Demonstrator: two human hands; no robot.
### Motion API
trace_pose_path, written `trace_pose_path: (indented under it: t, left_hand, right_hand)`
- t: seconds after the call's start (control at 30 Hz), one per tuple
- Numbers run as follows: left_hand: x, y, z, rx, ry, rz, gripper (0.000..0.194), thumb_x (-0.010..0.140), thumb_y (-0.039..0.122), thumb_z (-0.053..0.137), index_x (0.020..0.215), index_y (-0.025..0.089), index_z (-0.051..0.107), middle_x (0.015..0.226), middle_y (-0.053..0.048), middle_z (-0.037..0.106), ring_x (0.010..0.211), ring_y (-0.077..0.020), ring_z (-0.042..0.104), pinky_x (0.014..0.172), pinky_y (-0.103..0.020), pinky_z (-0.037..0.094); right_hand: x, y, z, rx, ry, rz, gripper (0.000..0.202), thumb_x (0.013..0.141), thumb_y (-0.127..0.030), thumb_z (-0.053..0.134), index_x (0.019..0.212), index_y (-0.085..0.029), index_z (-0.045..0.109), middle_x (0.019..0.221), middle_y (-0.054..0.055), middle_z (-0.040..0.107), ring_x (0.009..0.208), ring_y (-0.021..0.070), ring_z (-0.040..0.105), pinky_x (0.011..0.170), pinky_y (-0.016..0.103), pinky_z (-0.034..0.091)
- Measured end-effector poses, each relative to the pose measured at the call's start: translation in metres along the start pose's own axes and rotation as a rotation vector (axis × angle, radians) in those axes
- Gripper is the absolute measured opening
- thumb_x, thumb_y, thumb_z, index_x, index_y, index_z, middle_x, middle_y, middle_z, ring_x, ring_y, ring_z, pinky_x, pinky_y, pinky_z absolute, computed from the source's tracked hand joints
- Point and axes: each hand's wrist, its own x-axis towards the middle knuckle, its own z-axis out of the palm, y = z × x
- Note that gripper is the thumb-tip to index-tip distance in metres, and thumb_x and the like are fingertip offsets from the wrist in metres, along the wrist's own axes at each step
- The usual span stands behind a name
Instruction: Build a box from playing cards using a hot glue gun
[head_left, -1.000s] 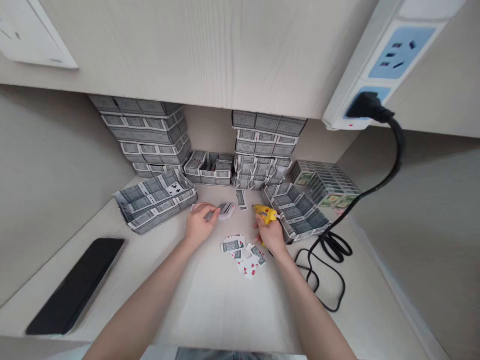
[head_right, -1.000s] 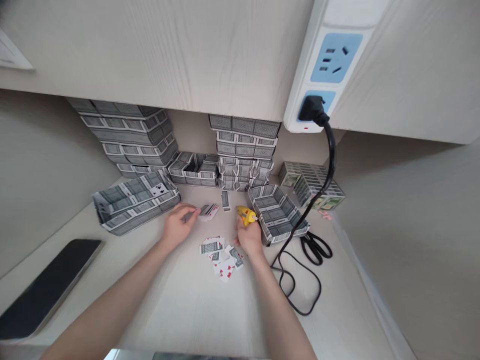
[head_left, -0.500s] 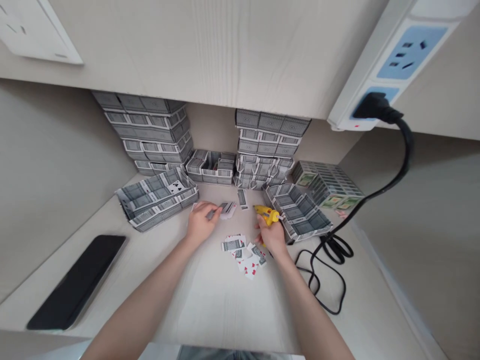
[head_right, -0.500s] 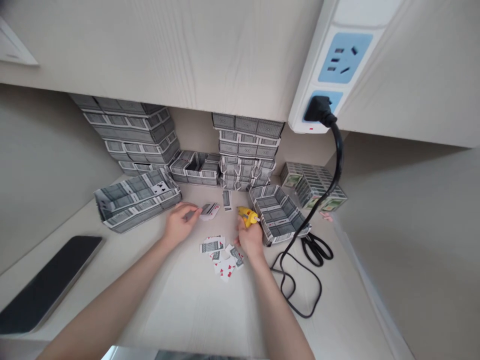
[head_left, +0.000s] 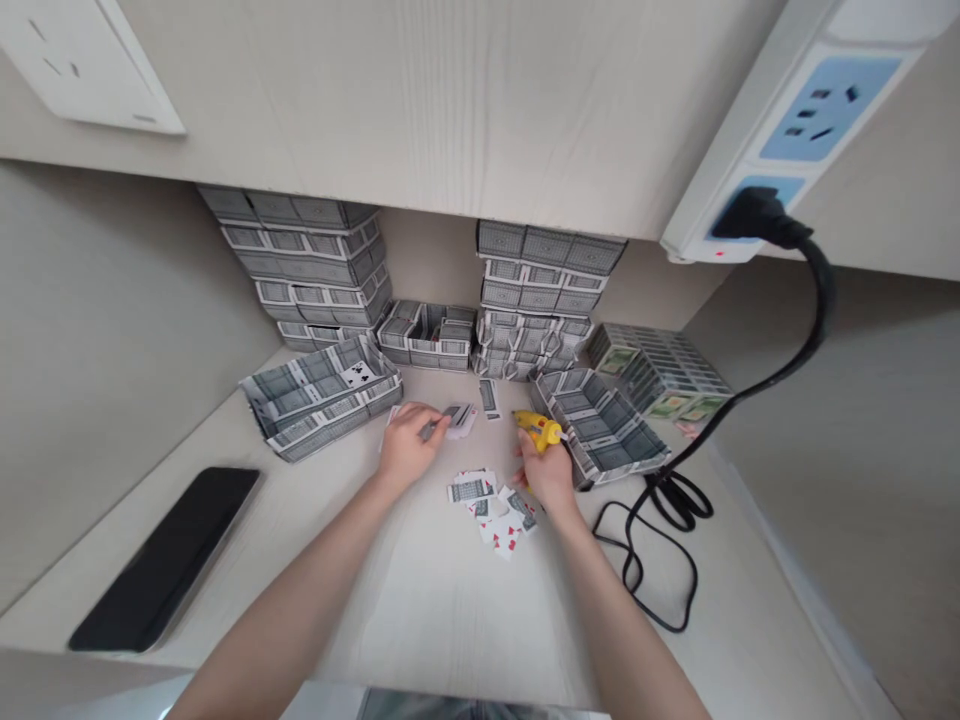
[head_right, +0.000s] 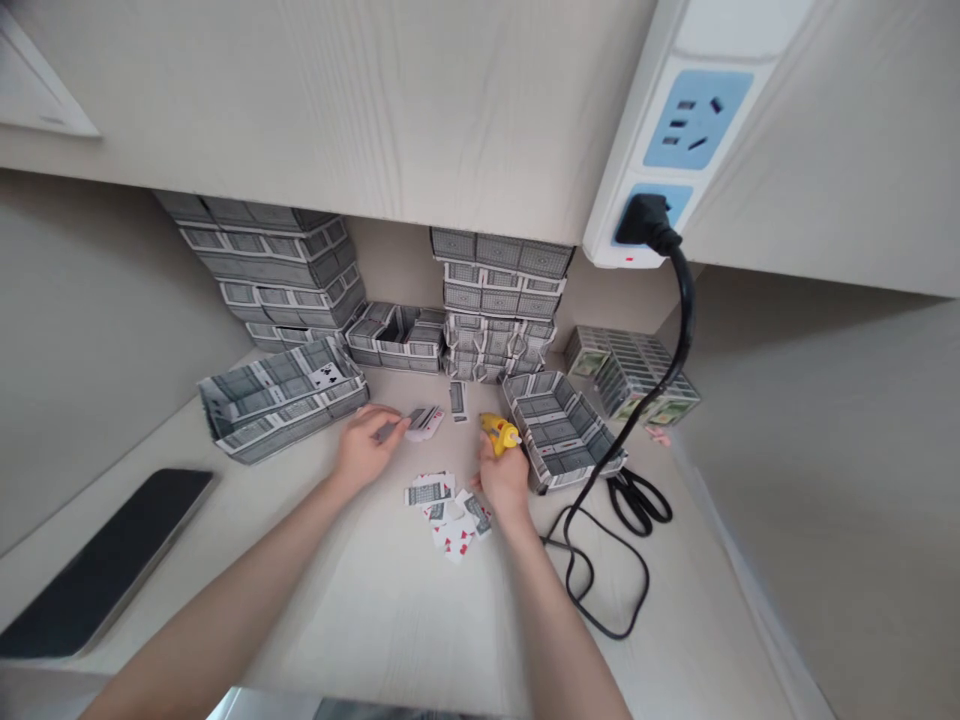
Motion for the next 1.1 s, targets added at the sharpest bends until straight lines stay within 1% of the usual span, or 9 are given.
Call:
trace_pose_path:
  t: [0.13, 0.3, 0.4, 0.5, 0.6, 0.73, 0.87, 0.97, 1.1]
  left_hand:
    - [0.001, -0.001, -0.001, -0.013, 0.016, -0.012, 0.013, 0.077, 0.029, 0.055, 0.071, 0.020, 0.061, 0.075, -0.002, 0.064, 0.078, -0.0152, 0.057, 0.074, -0.030, 0.045]
    - [0.001, -0.003, 0.000, -0.015, 0.022, -0.022, 0.013, 0.077, 0.030, 0.055, 0.071, 0.020, 0.061, 0.075, -0.002, 0.063, 0.078, -0.0155, 0.057, 0.073, -0.030, 0.045]
    - [0.001, -0.004, 0.001, -0.015, 0.018, -0.027, 0.013, 0.078, 0.030, 0.055, 0.071, 0.020, 0.062, 0.075, -0.002, 0.063, 0.077, -0.0156, 0.057, 0.073, -0.031, 0.045]
    - [0.000, -0.005, 0.001, -0.009, 0.007, -0.027, 0.014, 0.077, 0.030, 0.055, 0.071, 0.020, 0.062, 0.074, -0.002, 0.064, 0.077, -0.0158, 0.057, 0.073, -0.031, 0.045]
    - [0.001, -0.004, 0.001, -0.005, -0.002, -0.027, 0.014, 0.078, 0.030, 0.054, 0.071, 0.020, 0.062, 0.074, -0.002, 0.064, 0.078, -0.0159, 0.057, 0.073, -0.031, 0.045]
    - [0.001, -0.002, 0.001, -0.003, 0.001, -0.033, 0.014, 0.077, 0.031, 0.055, 0.070, 0.020, 0.062, 0.073, -0.002, 0.063, 0.077, -0.0159, 0.057, 0.072, -0.031, 0.045]
    - [0.001, -0.002, 0.000, 0.003, -0.007, -0.032, 0.014, 0.077, 0.031, 0.055, 0.070, 0.020, 0.062, 0.073, -0.002, 0.063, 0.077, -0.0155, 0.057, 0.072, -0.030, 0.045]
    - [0.000, -0.002, 0.000, -0.001, -0.014, -0.031, 0.014, 0.078, 0.030, 0.054, 0.071, 0.020, 0.062, 0.074, -0.002, 0.063, 0.077, -0.0151, 0.057, 0.072, -0.030, 0.044]
    - [0.000, -0.002, 0.000, -0.007, -0.019, -0.026, 0.014, 0.078, 0.030, 0.054, 0.071, 0.020, 0.061, 0.074, -0.002, 0.063, 0.076, -0.0151, 0.056, 0.072, -0.030, 0.044]
  right_hand:
    - [-0.009, 0.001, -0.004, -0.012, 0.071, -0.029, 0.038, 0.078, -0.048, 0.046, 0.077, -0.013, 0.060, 0.041, 0.003, 0.057, 0.034, 0.0172, 0.056, 0.036, 0.024, 0.044]
    - [-0.023, 0.001, -0.012, 0.128, 0.035, -0.045, 0.040, 0.072, -0.052, 0.054, 0.078, -0.013, 0.060, 0.048, 0.004, 0.062, 0.038, 0.0183, 0.059, 0.035, 0.024, 0.043]
    - [-0.024, -0.001, -0.011, 0.205, -0.055, -0.020, 0.043, 0.069, -0.055, 0.056, 0.076, -0.013, 0.060, 0.050, 0.004, 0.063, 0.037, 0.0172, 0.058, 0.035, 0.024, 0.044]
    - [-0.022, -0.002, -0.009, 0.176, -0.164, 0.022, 0.045, 0.071, -0.057, 0.053, 0.066, -0.013, 0.061, 0.041, 0.003, 0.058, 0.031, 0.0145, 0.053, 0.031, 0.023, 0.040]
    - [-0.019, -0.002, -0.010, 0.152, -0.216, 0.047, 0.043, 0.073, -0.055, 0.053, 0.063, -0.013, 0.060, 0.035, 0.000, 0.053, 0.025, 0.0122, 0.046, 0.027, 0.021, 0.035]
    - [-0.016, -0.001, -0.011, 0.180, -0.301, 0.066, 0.036, 0.073, -0.048, 0.056, 0.061, -0.014, 0.059, 0.050, 0.004, 0.063, 0.025, 0.0097, 0.045, 0.025, 0.021, 0.034]
    - [-0.015, -0.001, -0.008, 0.210, -0.267, 0.076, 0.031, 0.071, -0.044, 0.060, 0.068, -0.013, 0.058, 0.064, 0.006, 0.068, 0.027, 0.0090, 0.047, 0.024, 0.020, 0.034]
    - [-0.014, -0.002, -0.008, 0.209, -0.244, 0.101, 0.032, 0.072, -0.044, 0.058, 0.066, -0.012, 0.058, 0.058, 0.005, 0.066, 0.026, 0.0088, 0.047, 0.025, 0.019, 0.035]
    - [-0.011, -0.005, -0.011, 0.171, -0.273, 0.149, 0.038, 0.075, -0.044, 0.055, 0.055, -0.012, 0.057, 0.044, 0.005, 0.061, 0.023, 0.0085, 0.043, 0.024, 0.019, 0.034]
